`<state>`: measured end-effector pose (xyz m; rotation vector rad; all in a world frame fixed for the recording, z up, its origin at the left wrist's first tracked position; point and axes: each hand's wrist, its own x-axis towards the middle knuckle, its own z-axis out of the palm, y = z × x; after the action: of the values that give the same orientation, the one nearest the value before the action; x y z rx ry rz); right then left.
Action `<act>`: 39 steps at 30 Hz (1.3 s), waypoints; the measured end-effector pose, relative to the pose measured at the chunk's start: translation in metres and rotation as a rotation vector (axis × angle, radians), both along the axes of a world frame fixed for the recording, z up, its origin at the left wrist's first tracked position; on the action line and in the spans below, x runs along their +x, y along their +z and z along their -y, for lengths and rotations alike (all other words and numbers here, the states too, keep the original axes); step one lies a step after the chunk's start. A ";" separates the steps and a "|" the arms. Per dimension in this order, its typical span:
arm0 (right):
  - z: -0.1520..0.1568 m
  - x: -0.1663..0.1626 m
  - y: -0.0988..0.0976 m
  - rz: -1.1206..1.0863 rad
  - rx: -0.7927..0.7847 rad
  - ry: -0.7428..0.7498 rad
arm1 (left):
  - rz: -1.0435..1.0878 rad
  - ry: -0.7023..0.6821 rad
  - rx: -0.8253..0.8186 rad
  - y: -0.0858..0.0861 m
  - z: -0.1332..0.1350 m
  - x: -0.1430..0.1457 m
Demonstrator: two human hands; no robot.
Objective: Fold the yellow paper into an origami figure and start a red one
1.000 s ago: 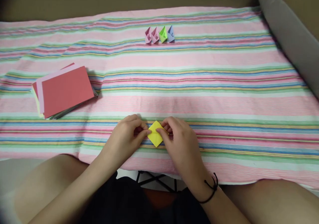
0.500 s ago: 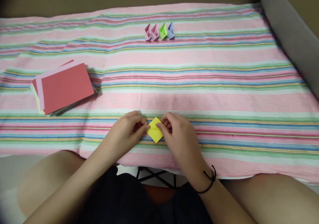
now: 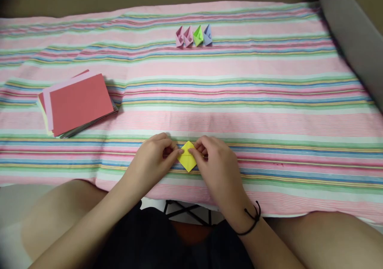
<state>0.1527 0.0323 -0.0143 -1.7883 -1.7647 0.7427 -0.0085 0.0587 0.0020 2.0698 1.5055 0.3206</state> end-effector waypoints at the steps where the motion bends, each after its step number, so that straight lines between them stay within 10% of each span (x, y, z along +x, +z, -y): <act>1: 0.000 0.000 0.000 0.009 0.001 0.000 | -0.018 0.000 0.002 0.000 0.000 0.001; 19: -0.001 -0.001 -0.007 0.002 0.037 0.005 | 0.182 0.015 -0.191 0.001 -0.012 -0.010; 28: -0.002 -0.001 -0.007 0.020 0.057 0.021 | 0.039 0.057 0.051 -0.010 -0.002 0.003; 39: -0.002 -0.001 -0.006 0.001 0.033 0.018 | 0.162 0.006 -0.184 -0.005 -0.017 -0.008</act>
<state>0.1516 0.0341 -0.0207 -1.7537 -1.7857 0.7167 -0.0167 0.0752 -0.0032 1.8511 1.3904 0.3304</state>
